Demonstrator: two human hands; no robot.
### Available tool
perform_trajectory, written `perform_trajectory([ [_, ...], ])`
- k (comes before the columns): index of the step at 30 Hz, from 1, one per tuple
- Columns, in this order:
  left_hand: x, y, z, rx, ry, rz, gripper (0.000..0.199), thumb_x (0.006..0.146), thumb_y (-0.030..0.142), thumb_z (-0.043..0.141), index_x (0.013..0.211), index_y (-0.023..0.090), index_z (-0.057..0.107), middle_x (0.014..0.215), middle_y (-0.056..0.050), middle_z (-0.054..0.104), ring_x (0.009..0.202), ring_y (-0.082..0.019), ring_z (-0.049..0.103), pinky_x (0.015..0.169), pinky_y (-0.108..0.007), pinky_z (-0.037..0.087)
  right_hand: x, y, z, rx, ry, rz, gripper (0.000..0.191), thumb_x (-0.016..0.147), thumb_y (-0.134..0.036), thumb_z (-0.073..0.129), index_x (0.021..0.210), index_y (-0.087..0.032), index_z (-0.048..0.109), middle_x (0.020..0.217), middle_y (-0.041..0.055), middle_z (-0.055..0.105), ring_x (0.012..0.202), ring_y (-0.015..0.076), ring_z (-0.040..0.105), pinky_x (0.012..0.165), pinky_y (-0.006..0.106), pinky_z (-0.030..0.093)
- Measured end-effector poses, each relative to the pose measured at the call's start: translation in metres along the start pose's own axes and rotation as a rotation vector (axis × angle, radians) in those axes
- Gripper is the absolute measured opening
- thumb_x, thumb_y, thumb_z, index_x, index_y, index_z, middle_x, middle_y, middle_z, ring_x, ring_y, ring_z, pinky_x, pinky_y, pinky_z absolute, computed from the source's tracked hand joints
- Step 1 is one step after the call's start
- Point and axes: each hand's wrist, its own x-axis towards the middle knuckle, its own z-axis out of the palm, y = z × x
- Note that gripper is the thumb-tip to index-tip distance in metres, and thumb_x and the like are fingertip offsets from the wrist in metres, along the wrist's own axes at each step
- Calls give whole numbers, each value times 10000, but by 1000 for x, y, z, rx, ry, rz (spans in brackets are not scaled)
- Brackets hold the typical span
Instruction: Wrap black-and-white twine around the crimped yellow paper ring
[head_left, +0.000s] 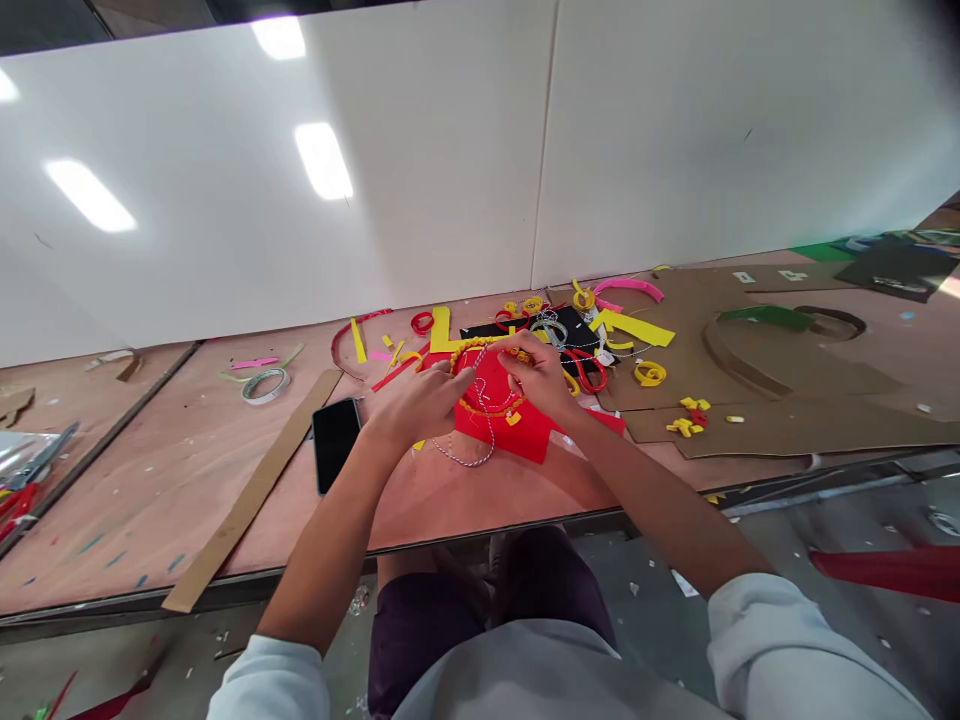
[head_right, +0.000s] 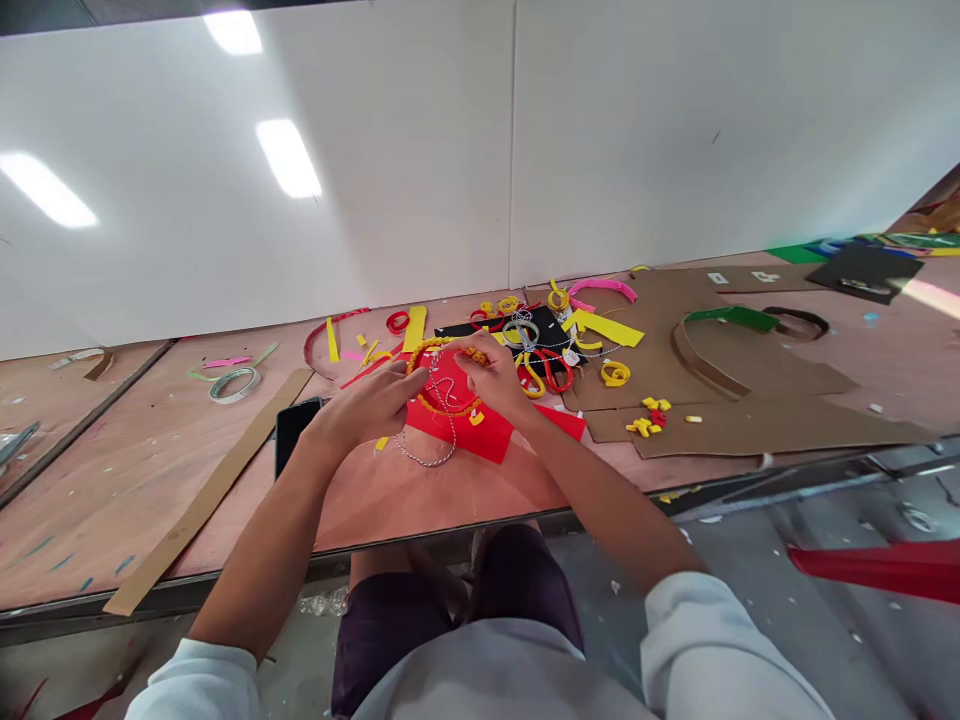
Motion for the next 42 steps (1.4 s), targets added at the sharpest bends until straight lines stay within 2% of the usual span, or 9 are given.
perform_trajectory([
  [3, -3, -1, 0, 11, -19, -33, 344, 823, 59, 479, 1127, 154, 610, 870, -106, 653, 768, -259, 623, 641, -339, 420, -1, -1, 0, -19, -2, 1, 136, 921, -322, 656, 955, -243, 762, 1015, 19, 623, 487, 32, 459, 455, 239, 388],
  [11, -9, -5, -6, -79, -50, -74, 312, 785, 80, 510, 1070, 166, 604, 891, -96, 675, 745, -241, 606, 614, -334, 377, -2, -2, -1, -26, 4, 24, 132, 910, -275, 642, 959, -250, 762, 949, 16, 650, 506, 60, 456, 472, 251, 379],
  [19, -7, -17, 13, -56, 227, 151, 304, 817, 23, 487, 1009, 205, 639, 768, -73, 647, 908, -270, 571, 853, -392, 447, 0, 1, -2, -31, 10, 20, 142, 893, -248, 638, 954, -250, 767, 940, -1, 649, 441, 35, 451, 439, 255, 358],
  [21, -5, -16, 18, -77, 298, 128, 302, 853, 31, 471, 1012, 215, 649, 757, -70, 649, 920, -264, 572, 846, -381, 452, -1, 2, -2, -33, 16, 28, 142, 892, -254, 642, 956, -247, 769, 936, 1, 651, 449, 40, 454, 430, 253, 355],
  [24, -3, -14, 25, -132, 371, 58, 219, 901, 96, 470, 976, 196, 649, 770, -69, 639, 804, -226, 570, 714, -333, 437, -1, 1, -2, -36, 16, 41, 140, 886, -258, 656, 960, -249, 775, 915, 6, 647, 476, 52, 456, 431, 247, 348],
  [28, 1, -10, 33, -324, 471, 28, 149, 841, 102, 515, 901, 199, 611, 749, -29, 620, 727, -173, 568, 654, -291, 420, -3, 0, -1, -62, 11, 22, 142, 888, -249, 657, 951, -256, 783, 919, 15, 660, 535, 70, 462, 463, 239, 353],
  [32, 5, -2, 38, -629, 574, -34, 177, 754, 79, 545, 864, 218, 539, 703, 34, 583, 641, -115, 535, 633, -254, 422, -3, 2, -2, -85, 2, 8, 151, 893, -252, 656, 962, -258, 790, 918, 17, 663, 557, 76, 469, 476, 235, 359],
  [36, 10, 2, 41, -832, 626, -119, 237, 751, 101, 556, 939, 233, 495, 694, 60, 549, 627, -107, 546, 617, -246, 418, -2, 2, -2, -84, 12, 6, 156, 874, -243, 659, 955, -261, 792, 913, 20, 655, 583, 86, 484, 490, 238, 368],
  [42, 13, 1, 48, -826, 662, -172, 384, 721, 66, 540, 1043, 249, 442, 677, 93, 464, 568, -100, 452, 563, -233, 343, -3, -3, -1, -78, 14, -26, 148, 871, -246, 664, 938, -260, 795, 945, 40, 686, 773, 148, 592, 578, 262, 423],
])
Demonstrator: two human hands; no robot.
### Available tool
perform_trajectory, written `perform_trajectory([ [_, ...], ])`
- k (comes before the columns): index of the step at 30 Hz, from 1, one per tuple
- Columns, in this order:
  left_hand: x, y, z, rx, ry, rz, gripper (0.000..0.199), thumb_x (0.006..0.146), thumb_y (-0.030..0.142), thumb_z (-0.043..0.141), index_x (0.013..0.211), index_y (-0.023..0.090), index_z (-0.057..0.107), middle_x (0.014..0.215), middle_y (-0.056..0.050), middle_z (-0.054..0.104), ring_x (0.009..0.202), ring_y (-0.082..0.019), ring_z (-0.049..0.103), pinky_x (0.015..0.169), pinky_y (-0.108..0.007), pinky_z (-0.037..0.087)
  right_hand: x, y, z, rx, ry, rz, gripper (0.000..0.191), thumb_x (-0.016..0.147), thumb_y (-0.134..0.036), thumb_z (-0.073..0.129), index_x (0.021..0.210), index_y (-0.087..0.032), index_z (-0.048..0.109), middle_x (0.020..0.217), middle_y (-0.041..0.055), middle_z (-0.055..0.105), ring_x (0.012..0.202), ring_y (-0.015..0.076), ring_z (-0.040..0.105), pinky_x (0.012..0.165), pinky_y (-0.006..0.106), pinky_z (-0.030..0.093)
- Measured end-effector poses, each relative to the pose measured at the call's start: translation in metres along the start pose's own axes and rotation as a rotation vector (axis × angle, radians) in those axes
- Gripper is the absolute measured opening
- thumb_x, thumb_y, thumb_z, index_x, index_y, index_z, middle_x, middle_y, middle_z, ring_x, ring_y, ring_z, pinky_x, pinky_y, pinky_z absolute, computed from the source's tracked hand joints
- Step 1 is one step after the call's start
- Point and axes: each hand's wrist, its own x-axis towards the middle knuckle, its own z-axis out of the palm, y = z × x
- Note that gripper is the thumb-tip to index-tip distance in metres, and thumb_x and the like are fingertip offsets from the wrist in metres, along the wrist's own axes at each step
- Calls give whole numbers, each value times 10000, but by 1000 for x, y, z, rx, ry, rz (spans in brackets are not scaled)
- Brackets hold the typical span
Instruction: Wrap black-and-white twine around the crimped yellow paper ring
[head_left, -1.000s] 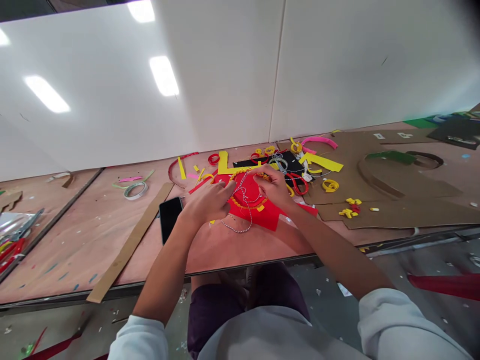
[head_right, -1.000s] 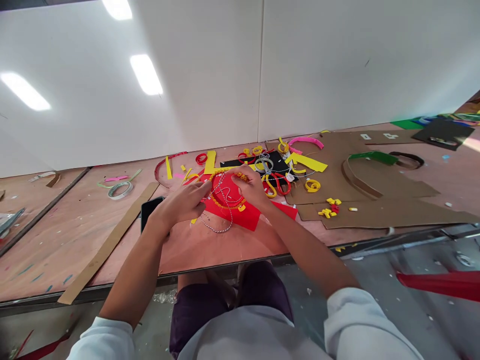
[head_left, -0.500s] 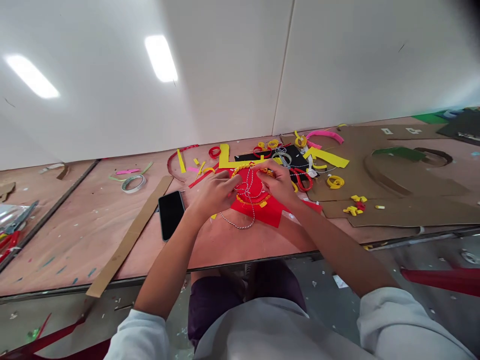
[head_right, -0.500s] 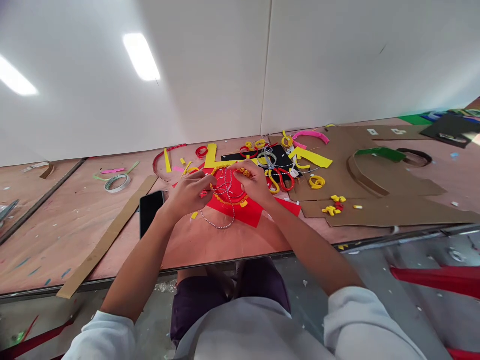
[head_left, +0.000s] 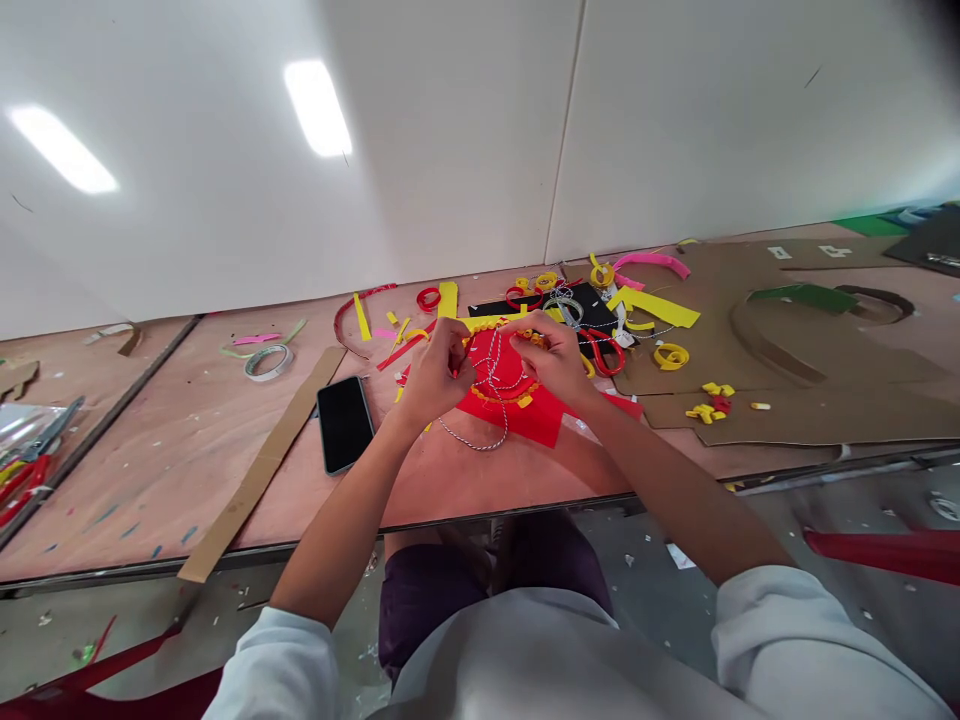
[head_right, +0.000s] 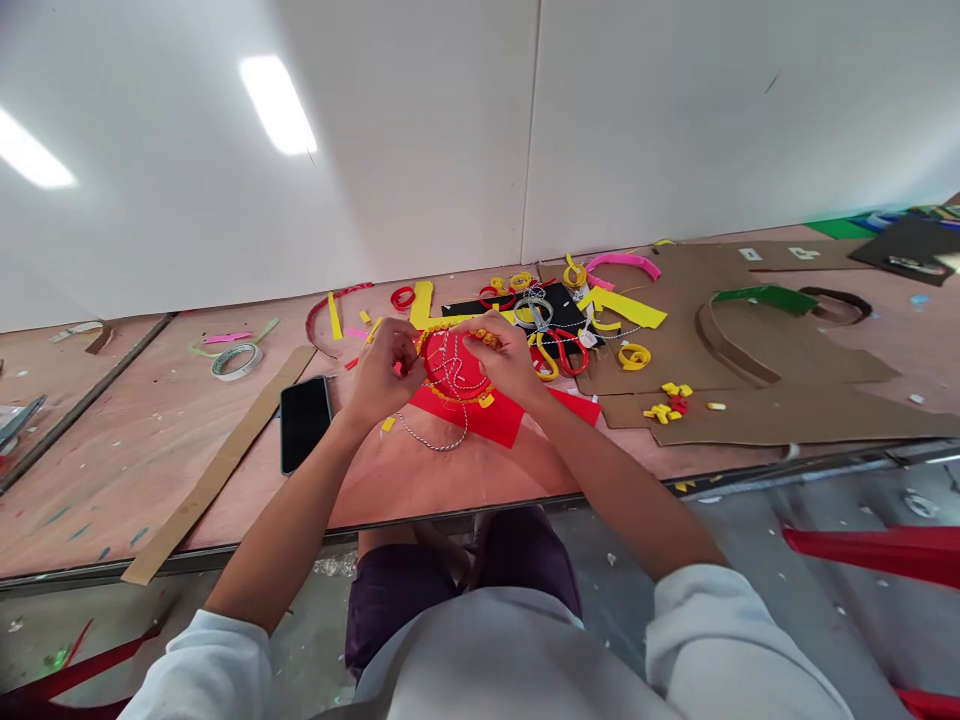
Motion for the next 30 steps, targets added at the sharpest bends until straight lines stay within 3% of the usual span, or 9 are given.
perform_trajectory([
  [5, -3, -6, 3, 177, -144, 66, 356, 817, 63, 502, 1134, 223, 474, 740, 32, 572, 658, -145, 572, 610, -261, 418, 0, -3, 0, -16, 2, -10, 139, 878, -253, 663, 922, -264, 795, 952, 43, 701, 843, 175, 618, 632, 289, 461],
  [8, -3, -10, 4, 252, -184, 162, 374, 885, 58, 432, 1228, 195, 491, 956, -67, 685, 871, -198, 675, 724, -300, 499, 1, -2, 0, -18, -3, -29, 139, 879, -244, 665, 913, -265, 798, 940, 42, 698, 869, 181, 623, 655, 295, 470],
  [11, -3, -13, 5, 293, -168, 178, 374, 930, 62, 416, 1278, 175, 494, 1124, -123, 703, 982, -224, 694, 779, -322, 535, 1, -1, -1, -9, -2, -39, 128, 877, -240, 679, 914, -268, 799, 949, 42, 695, 905, 188, 630, 674, 300, 478],
  [15, -4, -15, 4, 281, -80, 218, 391, 931, 47, 454, 1297, 176, 507, 1180, -130, 696, 951, -212, 695, 739, -309, 543, 1, 1, -1, -4, -6, -49, 140, 882, -230, 679, 928, -275, 804, 943, 40, 686, 935, 195, 638, 705, 314, 490],
  [23, -2, -16, 7, 95, -79, 257, 523, 855, -31, 476, 1311, 220, 525, 964, -27, 733, 824, -137, 694, 714, -230, 525, 1, 2, -1, -34, -18, -109, 150, 877, -219, 681, 934, -283, 804, 889, 27, 679, 909, 197, 622, 770, 348, 499],
  [30, -2, -11, 12, -95, -28, 145, 349, 884, 18, 502, 1157, 221, 581, 882, -5, 723, 781, -122, 686, 688, -222, 511, -2, 1, -3, -63, -94, -134, 358, 737, -72, 575, 954, -264, 785, 902, 12, 626, 819, 169, 569, 748, 340, 469],
])
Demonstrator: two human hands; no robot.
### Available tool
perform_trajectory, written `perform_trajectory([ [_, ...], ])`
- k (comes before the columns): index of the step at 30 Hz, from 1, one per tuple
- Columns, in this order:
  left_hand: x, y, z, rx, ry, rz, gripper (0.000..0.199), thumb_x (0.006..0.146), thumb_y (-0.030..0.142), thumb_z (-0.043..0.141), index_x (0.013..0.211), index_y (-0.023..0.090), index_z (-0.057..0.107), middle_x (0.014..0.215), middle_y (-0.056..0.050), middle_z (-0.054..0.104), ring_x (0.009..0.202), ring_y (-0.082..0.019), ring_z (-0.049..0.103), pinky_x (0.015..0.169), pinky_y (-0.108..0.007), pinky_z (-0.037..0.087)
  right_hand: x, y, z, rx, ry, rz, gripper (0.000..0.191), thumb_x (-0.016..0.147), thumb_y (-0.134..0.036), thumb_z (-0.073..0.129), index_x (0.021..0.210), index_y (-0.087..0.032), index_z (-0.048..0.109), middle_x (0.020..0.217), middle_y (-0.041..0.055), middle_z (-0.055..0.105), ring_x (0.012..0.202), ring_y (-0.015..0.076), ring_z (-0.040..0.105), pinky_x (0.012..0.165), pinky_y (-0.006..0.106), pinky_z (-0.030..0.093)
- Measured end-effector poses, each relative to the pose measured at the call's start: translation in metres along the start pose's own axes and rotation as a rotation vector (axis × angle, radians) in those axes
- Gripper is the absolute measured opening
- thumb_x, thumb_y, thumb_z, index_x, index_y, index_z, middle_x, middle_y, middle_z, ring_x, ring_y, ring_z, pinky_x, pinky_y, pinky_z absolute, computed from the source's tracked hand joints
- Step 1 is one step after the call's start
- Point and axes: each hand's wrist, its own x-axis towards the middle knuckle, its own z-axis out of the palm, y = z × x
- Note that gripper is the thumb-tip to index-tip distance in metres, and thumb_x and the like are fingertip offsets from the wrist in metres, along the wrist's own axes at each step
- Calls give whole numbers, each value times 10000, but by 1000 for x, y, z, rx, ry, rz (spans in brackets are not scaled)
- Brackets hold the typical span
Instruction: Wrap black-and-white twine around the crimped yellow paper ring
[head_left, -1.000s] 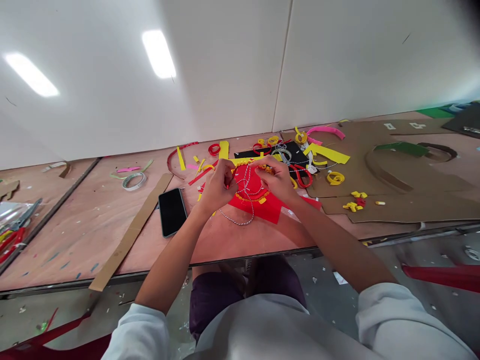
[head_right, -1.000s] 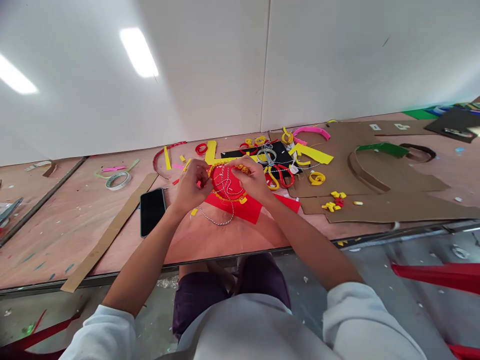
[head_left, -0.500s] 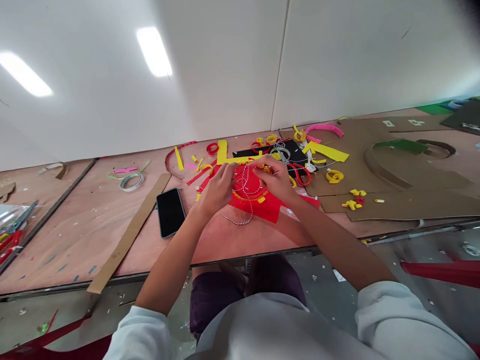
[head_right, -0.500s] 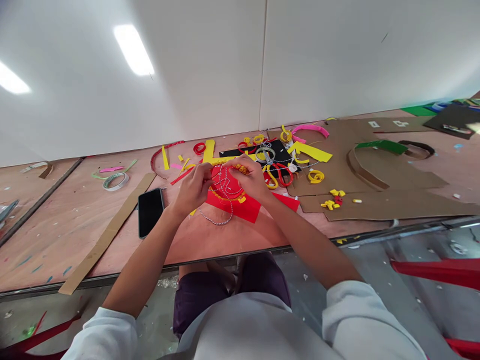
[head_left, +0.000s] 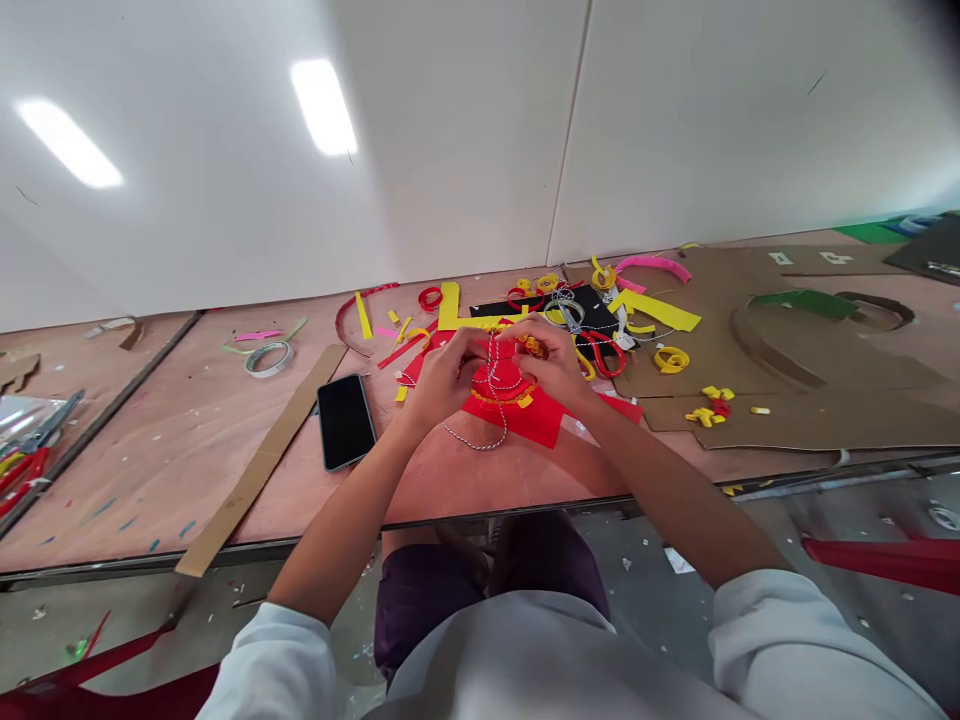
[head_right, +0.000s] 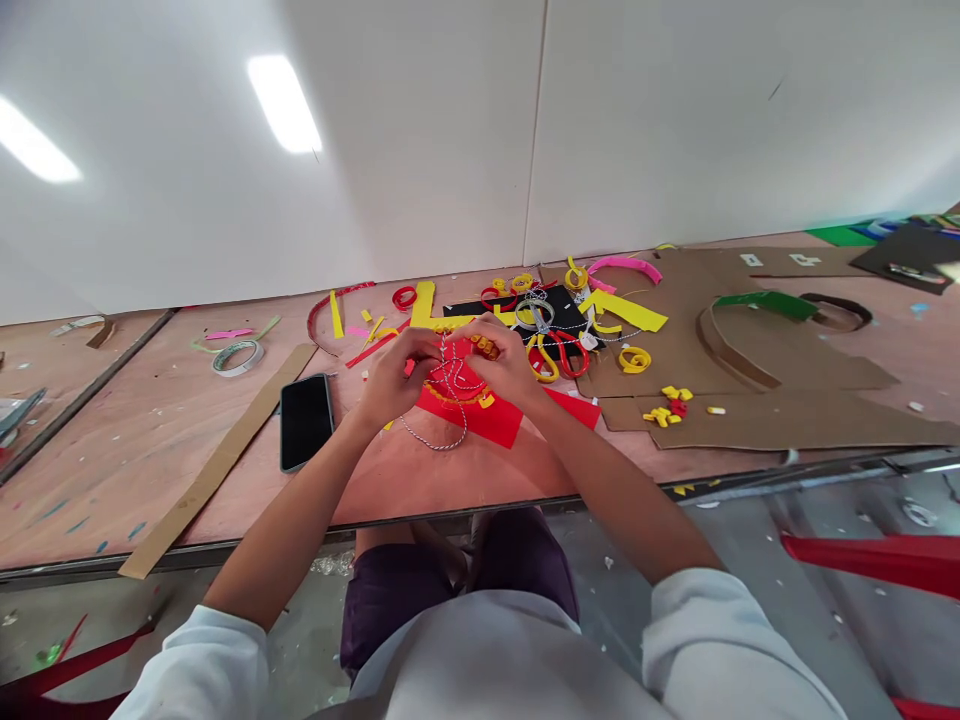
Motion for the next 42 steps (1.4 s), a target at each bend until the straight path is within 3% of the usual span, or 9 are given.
perform_trajectory([
  [4, 0, -2, 2, -93, 22, -9, 301, 894, 27, 494, 1106, 208, 608, 941, -25, 714, 847, -129, 684, 733, -237, 524, -1, 1, 0, -32, -24, -34, 390, 666, -47, 542, 920, -254, 754, 900, 17, 636, 838, 183, 583, 750, 347, 474],
  [8, 1, 1, 3, -79, 37, 59, 263, 921, 43, 484, 1068, 196, 638, 1041, -61, 743, 928, -147, 693, 763, -258, 528, 0, 4, 3, -58, -19, -90, 187, 789, -120, 672, 874, -269, 746, 910, 21, 674, 912, 205, 623, 840, 384, 510],
  [11, 1, 4, 3, -47, 38, 82, 263, 925, 40, 485, 1065, 197, 642, 1018, -60, 744, 899, -148, 682, 746, -263, 520, 1, 7, 5, -57, -20, -117, 32, 860, -247, 765, 853, -277, 754, 874, 18, 680, 868, 199, 621, 808, 379, 519],
  [21, 1, -1, 6, 141, 45, 90, 110, 918, 154, 706, 1001, 198, 647, 861, -8, 673, 685, -109, 555, 612, -236, 429, 4, 12, 6, -100, -6, -106, 279, 886, -547, 766, 848, -271, 758, 858, 34, 690, 857, 209, 624, 795, 394, 538],
  [29, 2, 2, 2, 129, 110, 64, 123, 902, 92, 628, 863, 206, 652, 841, -6, 625, 714, -124, 559, 634, -265, 437, 2, 9, 5, -74, -54, -104, 180, 860, -425, 820, 971, -291, 774, 995, 24, 743, 959, 209, 653, 902, 395, 540],
  [33, 2, 11, -2, 38, 180, 71, 89, 913, 161, 677, 899, 234, 725, 964, -39, 657, 899, -174, 628, 795, -338, 519, 2, 9, 4, -115, -20, -88, 91, 916, -284, 724, 992, -299, 772, 999, 21, 751, 979, 207, 660, 915, 395, 536],
  [38, 5, 25, -10, -56, 276, 31, 80, 929, 306, 741, 868, 281, 786, 1100, -68, 675, 1124, -252, 621, 911, -432, 529, 3, 13, 7, -146, 38, -41, 147, 933, -230, 646, 972, -289, 775, 969, 26, 739, 954, 195, 665, 904, 387, 546],
  [42, 8, 34, -17, -192, 311, 101, 109, 909, 381, 785, 851, 290, 799, 968, -57, 644, 959, -209, 622, 809, -383, 523, 4, 17, 9, -129, 60, -11, 163, 936, -229, 623, 964, -283, 774, 998, 31, 745, 966, 189, 672, 936, 388, 549],
])
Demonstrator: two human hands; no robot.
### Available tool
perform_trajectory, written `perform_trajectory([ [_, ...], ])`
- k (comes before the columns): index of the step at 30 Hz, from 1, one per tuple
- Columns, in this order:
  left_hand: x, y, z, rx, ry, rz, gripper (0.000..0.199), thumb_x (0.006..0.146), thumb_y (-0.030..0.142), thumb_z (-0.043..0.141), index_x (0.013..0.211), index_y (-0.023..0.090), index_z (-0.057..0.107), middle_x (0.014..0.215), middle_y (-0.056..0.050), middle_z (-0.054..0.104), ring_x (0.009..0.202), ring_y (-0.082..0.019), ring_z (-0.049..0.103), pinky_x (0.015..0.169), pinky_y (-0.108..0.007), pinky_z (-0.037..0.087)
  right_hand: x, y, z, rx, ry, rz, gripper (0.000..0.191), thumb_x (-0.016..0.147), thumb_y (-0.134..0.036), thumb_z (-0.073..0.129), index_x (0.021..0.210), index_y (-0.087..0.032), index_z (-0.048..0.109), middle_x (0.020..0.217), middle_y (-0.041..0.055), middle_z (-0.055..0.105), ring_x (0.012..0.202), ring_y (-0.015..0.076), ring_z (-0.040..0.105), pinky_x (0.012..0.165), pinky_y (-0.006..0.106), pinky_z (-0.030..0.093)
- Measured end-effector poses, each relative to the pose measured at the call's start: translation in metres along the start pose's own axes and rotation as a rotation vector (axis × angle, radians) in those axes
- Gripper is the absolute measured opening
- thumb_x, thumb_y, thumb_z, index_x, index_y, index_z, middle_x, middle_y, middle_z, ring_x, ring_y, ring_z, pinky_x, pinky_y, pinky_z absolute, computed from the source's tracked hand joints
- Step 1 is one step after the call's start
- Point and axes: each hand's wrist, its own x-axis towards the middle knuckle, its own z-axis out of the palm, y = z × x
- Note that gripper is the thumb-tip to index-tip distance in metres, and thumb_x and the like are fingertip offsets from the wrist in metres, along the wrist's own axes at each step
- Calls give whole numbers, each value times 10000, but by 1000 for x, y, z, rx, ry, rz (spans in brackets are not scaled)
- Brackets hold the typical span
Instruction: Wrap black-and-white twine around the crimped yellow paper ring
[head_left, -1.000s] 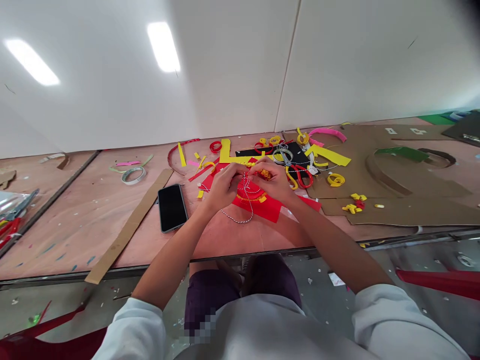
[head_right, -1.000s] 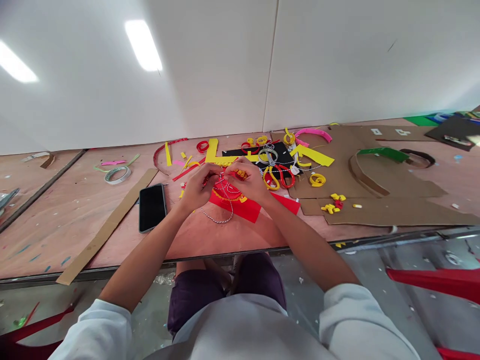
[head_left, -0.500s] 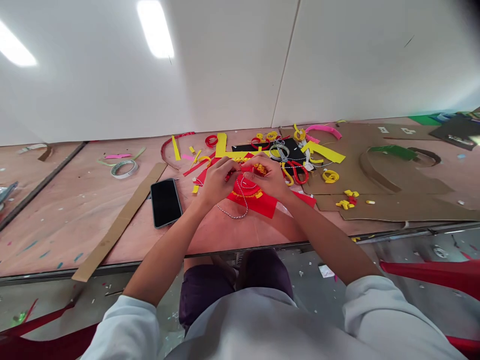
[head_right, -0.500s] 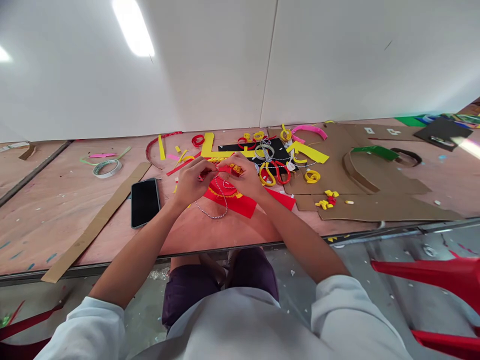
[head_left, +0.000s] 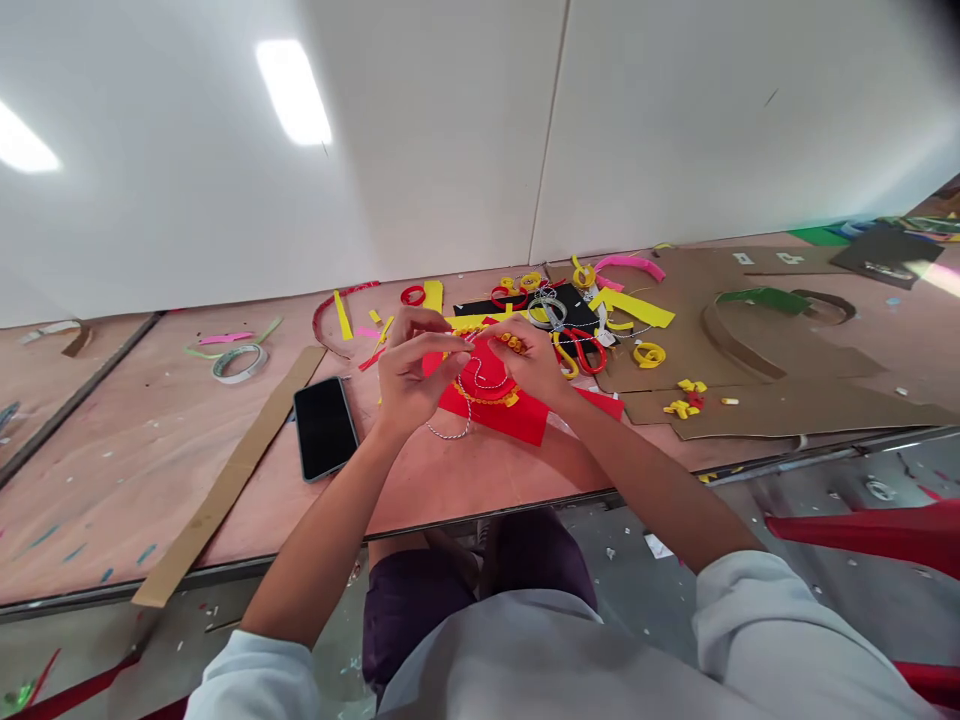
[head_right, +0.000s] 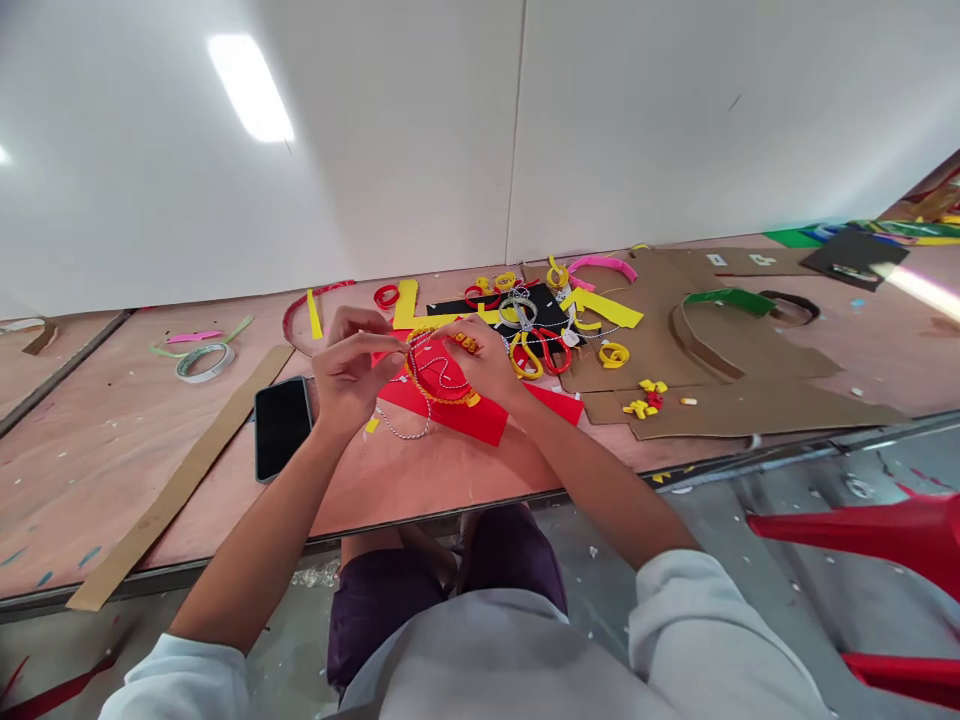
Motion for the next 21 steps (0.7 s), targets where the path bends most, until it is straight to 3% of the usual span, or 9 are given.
perform_trajectory([
  [2, 1, 4, 0, -86, -39, 40, 33, 911, 322, 790, 891, 300, 804, 871, -34, 633, 834, -169, 603, 735, -340, 507, 0, 1, 0, 13, 12, 12, 164, 938, -226, 620, 969, -282, 771, 1010, 31, 746, 978, 189, 672, 953, 391, 546],
  [5, -3, 8, 1, -198, -185, 76, 80, 943, 247, 747, 970, 299, 800, 814, -23, 686, 762, -149, 624, 678, -308, 504, 2, 2, 0, 20, 28, 20, 172, 932, -207, 617, 972, -273, 771, 1014, 33, 740, 984, 186, 671, 946, 382, 544],
  [11, -10, 10, 3, -304, -391, -66, 97, 962, 333, 719, 952, 256, 778, 858, -60, 743, 798, -184, 672, 718, -344, 541, 4, 2, -5, 4, 30, 24, 181, 851, -186, 650, 971, -273, 753, 1043, 32, 741, 1032, 208, 677, 966, 389, 544],
  [14, -9, 4, 3, -281, -334, -172, 194, 960, 413, 710, 900, 231, 743, 847, -68, 724, 814, -195, 669, 726, -346, 533, 3, -1, -7, 45, 18, 47, 236, 789, -155, 643, 979, -259, 738, 1063, 35, 736, 1026, 213, 673, 943, 389, 549],
  [19, -7, -21, 7, -291, -78, -380, 326, 970, 489, 669, 818, 218, 571, 741, -3, 621, 663, -146, 627, 654, -296, 493, 0, -7, -8, 89, 1, 93, 261, 776, -162, 635, 1003, -250, 729, 1093, 46, 711, 997, 214, 661, 825, 365, 568],
  [21, -7, -30, 8, -209, -8, -415, 366, 969, 534, 655, 823, 223, 526, 735, 12, 582, 658, -138, 607, 649, -285, 480, 0, -7, -9, 111, -4, 119, 249, 780, -183, 646, 1002, -253, 735, 1104, 44, 704, 905, 191, 656, 721, 331, 553],
])
